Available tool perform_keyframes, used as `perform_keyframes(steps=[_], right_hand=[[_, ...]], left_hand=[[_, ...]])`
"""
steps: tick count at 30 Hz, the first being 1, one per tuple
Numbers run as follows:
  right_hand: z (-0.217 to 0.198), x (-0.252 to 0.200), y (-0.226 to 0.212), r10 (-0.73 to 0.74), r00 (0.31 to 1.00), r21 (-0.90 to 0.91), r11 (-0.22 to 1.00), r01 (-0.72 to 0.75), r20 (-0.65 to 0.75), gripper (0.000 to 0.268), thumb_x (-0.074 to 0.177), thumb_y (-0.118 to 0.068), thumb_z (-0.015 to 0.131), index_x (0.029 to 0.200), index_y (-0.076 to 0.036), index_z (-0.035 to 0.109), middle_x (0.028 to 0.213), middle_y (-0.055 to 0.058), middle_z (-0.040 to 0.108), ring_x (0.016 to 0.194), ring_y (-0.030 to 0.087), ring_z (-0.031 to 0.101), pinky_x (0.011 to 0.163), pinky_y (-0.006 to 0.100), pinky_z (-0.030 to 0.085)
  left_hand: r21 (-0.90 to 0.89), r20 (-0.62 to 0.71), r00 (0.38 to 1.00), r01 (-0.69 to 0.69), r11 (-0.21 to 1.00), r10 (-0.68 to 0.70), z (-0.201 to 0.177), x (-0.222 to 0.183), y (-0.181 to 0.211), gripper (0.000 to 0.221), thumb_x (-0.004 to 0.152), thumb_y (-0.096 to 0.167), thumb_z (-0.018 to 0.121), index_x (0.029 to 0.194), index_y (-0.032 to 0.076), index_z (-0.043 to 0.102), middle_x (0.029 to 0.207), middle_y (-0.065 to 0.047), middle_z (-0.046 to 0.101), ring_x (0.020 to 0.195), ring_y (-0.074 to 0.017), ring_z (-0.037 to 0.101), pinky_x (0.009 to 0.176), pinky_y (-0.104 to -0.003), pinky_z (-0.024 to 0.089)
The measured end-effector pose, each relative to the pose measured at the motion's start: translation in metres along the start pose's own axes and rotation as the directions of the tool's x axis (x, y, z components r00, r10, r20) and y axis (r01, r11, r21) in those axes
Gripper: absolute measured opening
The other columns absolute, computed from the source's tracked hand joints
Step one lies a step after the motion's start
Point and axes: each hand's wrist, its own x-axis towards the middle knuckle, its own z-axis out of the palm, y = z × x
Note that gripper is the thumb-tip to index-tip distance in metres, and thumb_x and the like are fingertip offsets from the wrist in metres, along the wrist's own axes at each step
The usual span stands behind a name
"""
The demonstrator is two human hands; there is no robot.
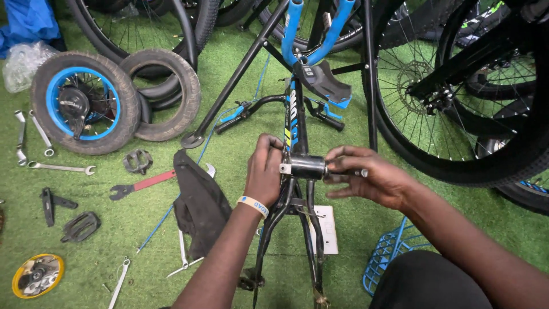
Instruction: Cleaning a bicycle bottom bracket with a cloth and attempting to install it into the frame by hand.
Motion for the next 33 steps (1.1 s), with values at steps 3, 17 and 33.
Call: perform_keyframes(steps=[3, 17, 33], right_hand=[[0.008, -0.003, -0.011, 0.017, 0.998, -0.018, 1.000, -0.018, -0.059, 0.037, 0.089, -0.024, 0.066, 0.117, -0.002, 0.058, 0.107, 0.017, 0.061, 0.098, 0.036, 0.069, 0.088, 0.058, 0.061], [0.008, -0.003, 0.001, 0.097, 0.988, -0.027, 0.995, -0.101, -0.117, 0.030, 0.088, -0.023, 0.065, 0.110, -0.003, 0.063, 0.097, 0.015, 0.066, 0.087, 0.031, 0.071, 0.085, 0.057, 0.063], [-0.001, -0.006, -0.005, 0.174, 0.984, -0.061, 0.983, -0.175, -0.028, 0.029, 0.094, -0.029, 0.060, 0.101, -0.003, 0.069, 0.090, 0.015, 0.075, 0.075, 0.029, 0.075, 0.071, 0.051, 0.065]], left_hand=[[-0.002, 0.015, 1.000, 0.002, 1.000, -0.002, -0.001, 0.001, 0.002, 0.020, 0.092, 0.024, 0.043, 0.104, 0.012, 0.055, 0.093, -0.018, 0.065, 0.098, -0.0344, 0.064, 0.089, -0.047, 0.052], [0.114, -0.026, 0.996, -0.081, 0.990, 0.084, -0.004, -0.005, 0.004, 0.021, 0.092, 0.026, 0.042, 0.105, 0.012, 0.051, 0.098, -0.020, 0.060, 0.106, -0.0435, 0.056, 0.098, -0.052, 0.045], [0.229, -0.342, 0.940, 0.091, 0.969, -0.007, 0.013, -0.051, 0.046, 0.052, 0.103, 0.057, 0.042, 0.111, 0.008, 0.059, 0.117, -0.020, 0.058, 0.117, -0.0378, 0.058, 0.101, -0.052, 0.046]])
